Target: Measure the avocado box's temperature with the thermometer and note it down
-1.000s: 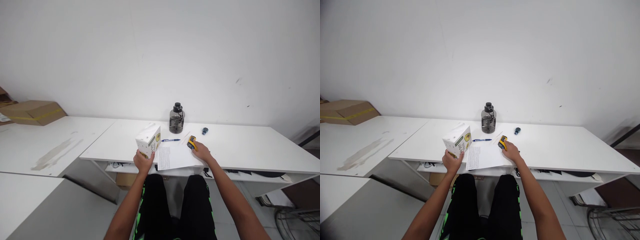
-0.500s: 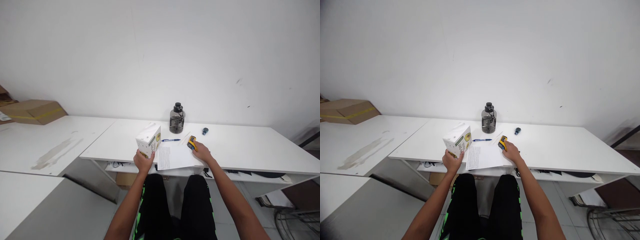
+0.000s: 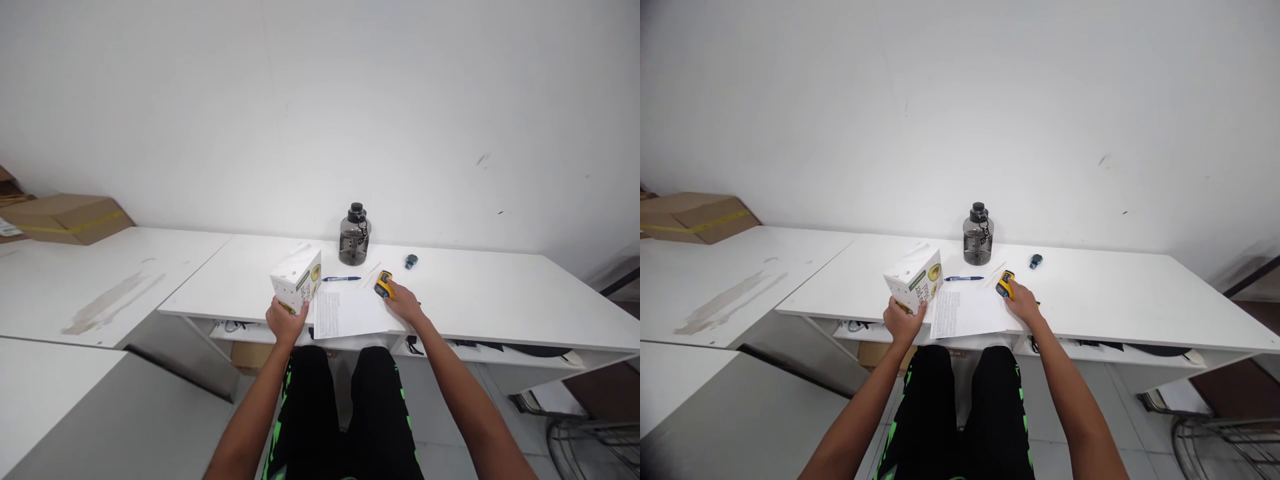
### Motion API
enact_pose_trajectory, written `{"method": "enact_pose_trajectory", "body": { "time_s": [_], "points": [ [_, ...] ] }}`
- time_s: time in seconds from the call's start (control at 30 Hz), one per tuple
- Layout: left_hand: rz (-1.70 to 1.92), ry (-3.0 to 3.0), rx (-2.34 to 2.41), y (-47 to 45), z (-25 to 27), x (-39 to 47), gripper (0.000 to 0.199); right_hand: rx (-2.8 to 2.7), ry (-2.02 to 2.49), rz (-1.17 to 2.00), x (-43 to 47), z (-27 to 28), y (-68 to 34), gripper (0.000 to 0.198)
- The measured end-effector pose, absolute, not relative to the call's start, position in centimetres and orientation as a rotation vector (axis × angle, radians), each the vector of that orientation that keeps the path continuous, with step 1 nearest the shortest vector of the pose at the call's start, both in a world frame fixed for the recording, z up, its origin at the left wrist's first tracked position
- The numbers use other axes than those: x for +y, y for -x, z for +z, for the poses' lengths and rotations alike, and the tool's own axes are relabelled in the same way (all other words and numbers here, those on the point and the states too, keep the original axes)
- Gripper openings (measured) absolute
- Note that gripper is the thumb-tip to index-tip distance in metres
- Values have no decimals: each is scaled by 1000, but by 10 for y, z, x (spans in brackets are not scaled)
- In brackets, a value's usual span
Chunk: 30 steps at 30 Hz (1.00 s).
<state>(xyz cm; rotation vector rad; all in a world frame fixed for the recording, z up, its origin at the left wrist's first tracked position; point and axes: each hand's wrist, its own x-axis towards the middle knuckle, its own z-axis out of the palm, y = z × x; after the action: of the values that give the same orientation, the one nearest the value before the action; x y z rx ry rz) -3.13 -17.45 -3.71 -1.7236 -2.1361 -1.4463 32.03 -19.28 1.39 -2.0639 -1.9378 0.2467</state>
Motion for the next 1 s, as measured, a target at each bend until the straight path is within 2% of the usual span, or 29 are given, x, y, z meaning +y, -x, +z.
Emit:
{"method": "enact_pose_trajectory", "body": {
  "time_s": [0.23, 0.77, 1.0],
  "points": [
    [-1411, 1728, -2133, 31, -34, -175, 85, -1953, 2037, 271, -191, 10, -325, 66],
    [-1427, 1728, -2143, 32, -37, -174, 87, -2018, 2006, 53, -195, 14, -316, 52],
    [-1437, 1733, -2148, 31, -33, -177, 84, -1997, 2008, 194, -195, 16, -322, 58]
  ]
}}
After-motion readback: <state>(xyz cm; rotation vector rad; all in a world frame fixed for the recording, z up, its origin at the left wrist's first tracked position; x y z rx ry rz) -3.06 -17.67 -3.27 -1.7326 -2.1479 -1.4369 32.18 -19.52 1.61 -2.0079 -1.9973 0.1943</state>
